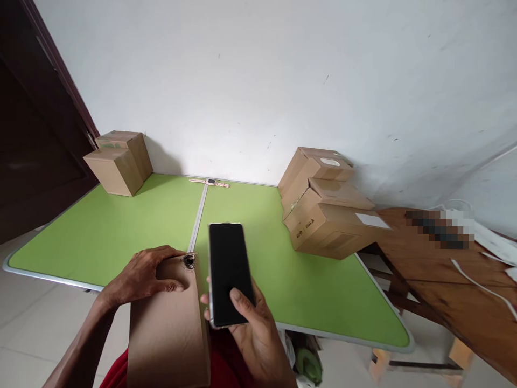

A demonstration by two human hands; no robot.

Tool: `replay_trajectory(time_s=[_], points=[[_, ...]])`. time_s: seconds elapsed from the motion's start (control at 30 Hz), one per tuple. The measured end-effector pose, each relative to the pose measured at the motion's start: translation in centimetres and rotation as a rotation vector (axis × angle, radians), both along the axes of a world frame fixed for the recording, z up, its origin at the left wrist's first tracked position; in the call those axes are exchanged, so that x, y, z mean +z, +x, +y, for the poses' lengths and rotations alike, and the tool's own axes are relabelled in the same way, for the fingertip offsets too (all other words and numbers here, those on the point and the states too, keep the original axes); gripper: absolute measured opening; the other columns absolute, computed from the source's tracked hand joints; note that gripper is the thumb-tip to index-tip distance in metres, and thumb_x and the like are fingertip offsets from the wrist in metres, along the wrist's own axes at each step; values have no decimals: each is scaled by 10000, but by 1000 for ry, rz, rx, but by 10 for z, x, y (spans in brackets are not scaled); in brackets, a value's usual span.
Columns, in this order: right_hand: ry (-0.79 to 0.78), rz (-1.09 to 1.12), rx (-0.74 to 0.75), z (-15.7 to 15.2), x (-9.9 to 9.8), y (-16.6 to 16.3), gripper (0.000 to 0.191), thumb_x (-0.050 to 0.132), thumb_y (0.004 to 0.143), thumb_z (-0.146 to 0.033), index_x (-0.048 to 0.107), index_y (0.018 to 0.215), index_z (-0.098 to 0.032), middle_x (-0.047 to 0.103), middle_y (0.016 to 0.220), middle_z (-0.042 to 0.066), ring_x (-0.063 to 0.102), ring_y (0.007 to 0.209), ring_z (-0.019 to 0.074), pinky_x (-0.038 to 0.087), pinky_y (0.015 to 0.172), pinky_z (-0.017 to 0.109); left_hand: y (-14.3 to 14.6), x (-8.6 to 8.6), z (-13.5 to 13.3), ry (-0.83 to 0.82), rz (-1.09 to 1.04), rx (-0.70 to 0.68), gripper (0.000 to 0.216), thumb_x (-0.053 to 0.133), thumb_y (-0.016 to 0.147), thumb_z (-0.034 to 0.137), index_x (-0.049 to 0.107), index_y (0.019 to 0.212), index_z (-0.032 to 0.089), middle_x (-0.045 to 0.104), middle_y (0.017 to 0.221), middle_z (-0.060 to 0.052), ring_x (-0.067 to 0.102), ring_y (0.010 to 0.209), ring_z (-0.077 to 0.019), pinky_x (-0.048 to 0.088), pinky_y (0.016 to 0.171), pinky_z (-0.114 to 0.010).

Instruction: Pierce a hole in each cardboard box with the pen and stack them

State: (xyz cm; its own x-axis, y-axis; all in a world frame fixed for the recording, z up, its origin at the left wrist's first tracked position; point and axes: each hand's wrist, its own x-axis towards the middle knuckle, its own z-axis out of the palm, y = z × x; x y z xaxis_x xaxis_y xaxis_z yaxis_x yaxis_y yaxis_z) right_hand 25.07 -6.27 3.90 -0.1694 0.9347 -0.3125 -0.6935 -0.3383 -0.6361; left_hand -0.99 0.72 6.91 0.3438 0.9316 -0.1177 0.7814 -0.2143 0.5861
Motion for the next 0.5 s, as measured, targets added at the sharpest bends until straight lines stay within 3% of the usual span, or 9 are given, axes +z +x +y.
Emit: replay_trajectory(time_s=[0.1,0.2,0.37,0.5], points=[[-27,142,125,-9,12,-27,525,877,851,-583,792,1199,-198,827,1135,161,798,966,336,605,829,458,-4,6,0,-40,-13,-41,582,858,817,416,706,1363,279,779,1341,-41,723,1198,-327,512,1009,-411],[-43,201,179,-14,5,-47,664,765,860,-749,802,1170,-164,824,1104,176,790,946,353,588,819,471,-6,5,0,-17,-6,-63,503,813,846,366,716,1331,277,789,1300,-44,734,1156,-328,519,985,-405],[-79,203,116,-22,-15,-59,605,755,885,-726,796,1176,-197,826,1059,145,789,917,352,591,802,493,-4,-1,-2,28,0,-45,409,760,864,303,710,1269,292,782,1266,-33,730,1137,-313,510,946,-390],[-110,202,88,-25,-16,-60,580,777,870,-719,811,1119,-196,828,1032,139,787,933,358,594,827,513,-3,-1,-2,12,13,-49,412,758,854,286,693,1261,278,769,1279,-42,724,1152,-308,499,970,-400]])
